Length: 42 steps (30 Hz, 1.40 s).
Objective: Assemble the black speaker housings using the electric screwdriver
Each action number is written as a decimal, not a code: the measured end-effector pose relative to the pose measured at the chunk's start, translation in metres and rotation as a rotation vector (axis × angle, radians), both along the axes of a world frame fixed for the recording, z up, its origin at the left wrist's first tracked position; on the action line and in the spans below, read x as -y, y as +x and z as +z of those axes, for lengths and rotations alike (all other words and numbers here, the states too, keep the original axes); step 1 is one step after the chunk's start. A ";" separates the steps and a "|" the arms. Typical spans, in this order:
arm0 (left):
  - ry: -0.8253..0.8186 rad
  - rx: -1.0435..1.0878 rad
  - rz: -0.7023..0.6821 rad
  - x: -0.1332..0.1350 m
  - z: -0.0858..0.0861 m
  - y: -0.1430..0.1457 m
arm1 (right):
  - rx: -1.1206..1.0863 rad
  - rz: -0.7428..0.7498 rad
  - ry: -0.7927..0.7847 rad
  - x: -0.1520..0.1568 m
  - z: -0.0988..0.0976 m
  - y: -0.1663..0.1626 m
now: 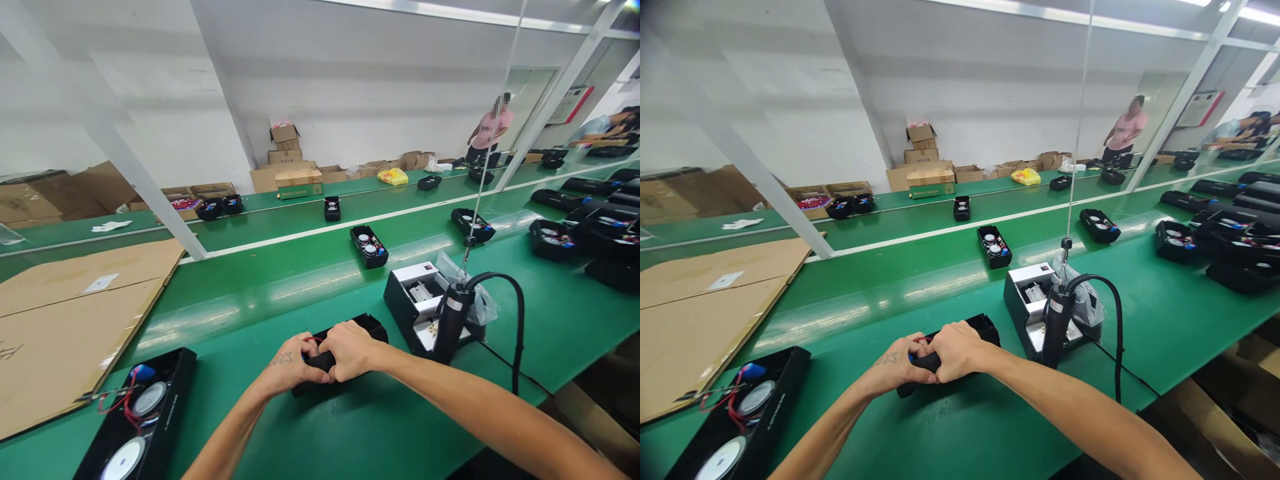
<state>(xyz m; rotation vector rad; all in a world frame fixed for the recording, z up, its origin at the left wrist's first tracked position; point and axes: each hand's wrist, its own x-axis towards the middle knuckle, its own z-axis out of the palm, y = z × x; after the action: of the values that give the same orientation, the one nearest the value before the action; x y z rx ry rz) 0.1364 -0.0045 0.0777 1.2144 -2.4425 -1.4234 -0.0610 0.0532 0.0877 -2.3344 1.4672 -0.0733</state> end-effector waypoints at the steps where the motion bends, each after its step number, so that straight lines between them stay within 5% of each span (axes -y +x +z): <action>1: -0.006 0.008 0.001 -0.001 -0.001 0.001 | 0.002 -0.003 -0.013 -0.002 -0.001 0.000; 29: -0.013 0.035 0.032 -0.002 -0.001 0.000 | -0.020 -0.052 0.035 -0.004 0.012 -0.002; 42: 0.044 0.009 0.018 0.008 -0.006 0.001 | 0.021 -0.014 -0.019 -0.006 0.003 -0.002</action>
<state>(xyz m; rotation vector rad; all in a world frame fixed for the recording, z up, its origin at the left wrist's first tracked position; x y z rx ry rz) 0.1372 -0.0121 0.0718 1.2501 -2.4121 -1.4779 -0.0627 0.0595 0.0906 -2.3315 1.4793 -0.1159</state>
